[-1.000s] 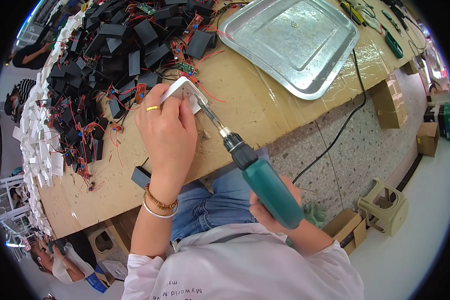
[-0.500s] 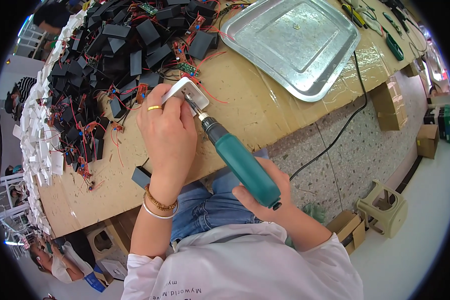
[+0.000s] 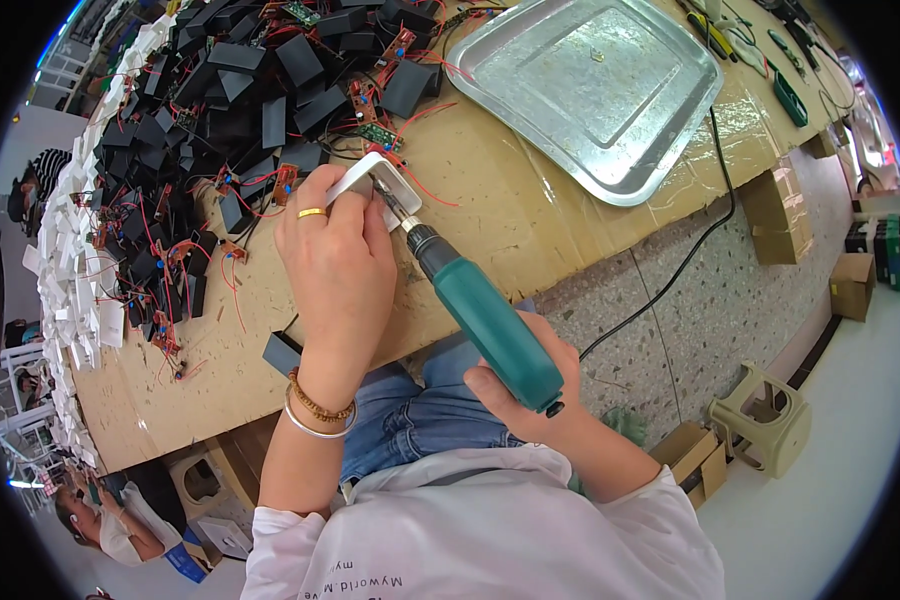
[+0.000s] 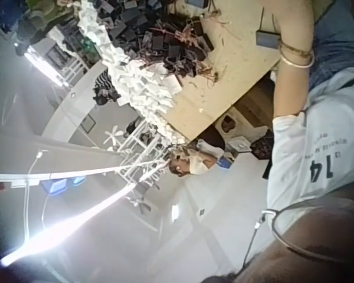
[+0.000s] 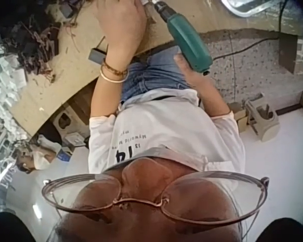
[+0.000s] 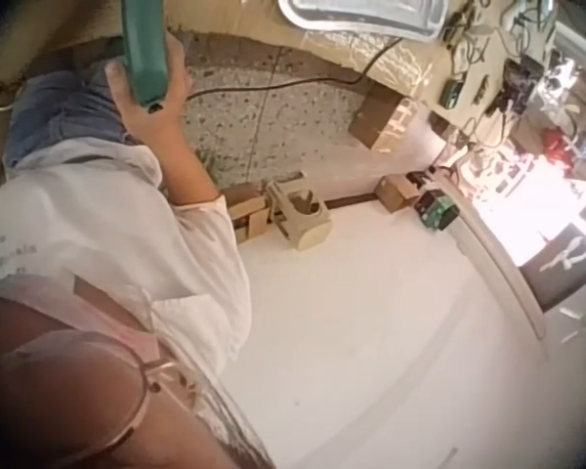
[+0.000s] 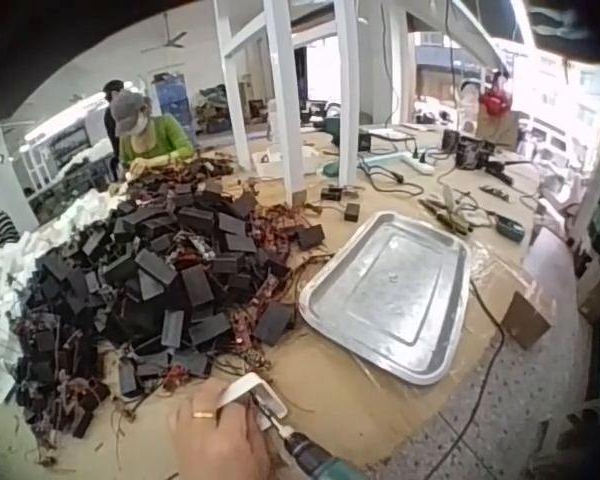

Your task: Assembling electronic components by inserting wires into plastic housings and using a handheld soldering tool to secure them.

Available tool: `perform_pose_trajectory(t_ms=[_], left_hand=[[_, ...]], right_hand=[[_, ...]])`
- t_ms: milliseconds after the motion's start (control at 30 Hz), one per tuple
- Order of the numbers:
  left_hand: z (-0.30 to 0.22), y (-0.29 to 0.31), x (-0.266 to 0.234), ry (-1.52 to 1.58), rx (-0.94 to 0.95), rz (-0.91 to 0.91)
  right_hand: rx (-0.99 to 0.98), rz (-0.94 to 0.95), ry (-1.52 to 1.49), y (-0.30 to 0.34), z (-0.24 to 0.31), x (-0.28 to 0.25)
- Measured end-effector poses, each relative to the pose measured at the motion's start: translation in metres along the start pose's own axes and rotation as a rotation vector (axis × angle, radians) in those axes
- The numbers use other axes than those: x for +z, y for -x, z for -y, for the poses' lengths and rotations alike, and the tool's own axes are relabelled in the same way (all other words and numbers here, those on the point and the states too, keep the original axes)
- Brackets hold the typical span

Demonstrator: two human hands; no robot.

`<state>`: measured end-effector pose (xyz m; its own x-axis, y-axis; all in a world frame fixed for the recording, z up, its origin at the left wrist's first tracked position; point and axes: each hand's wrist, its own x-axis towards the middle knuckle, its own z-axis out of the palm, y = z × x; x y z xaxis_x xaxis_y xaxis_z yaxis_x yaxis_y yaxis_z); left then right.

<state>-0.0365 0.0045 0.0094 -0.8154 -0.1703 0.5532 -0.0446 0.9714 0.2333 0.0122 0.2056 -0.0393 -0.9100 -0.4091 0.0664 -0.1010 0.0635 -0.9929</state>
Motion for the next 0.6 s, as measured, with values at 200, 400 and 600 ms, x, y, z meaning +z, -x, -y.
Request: perform_pose_trajectory(t_ms=[200, 400, 600], left_hand=[[-0.0012, -0.0003, -0.0017, 0.001, -0.017, 0.013], [-0.0011, -0.0004, -0.0018, 0.017, -0.041, 0.026], [0.0003, 0.0001, -0.0021, 0.008, -0.005, 0.029]], right_hand=[[0.020, 0.006, -0.008, -0.0014, 0.0014, -0.0002], [0.024, 0.000, -0.004, -0.0035, 0.0003, -0.0013], [0.011, -0.008, 0.010, -0.0066, -0.0028, -0.0043]])
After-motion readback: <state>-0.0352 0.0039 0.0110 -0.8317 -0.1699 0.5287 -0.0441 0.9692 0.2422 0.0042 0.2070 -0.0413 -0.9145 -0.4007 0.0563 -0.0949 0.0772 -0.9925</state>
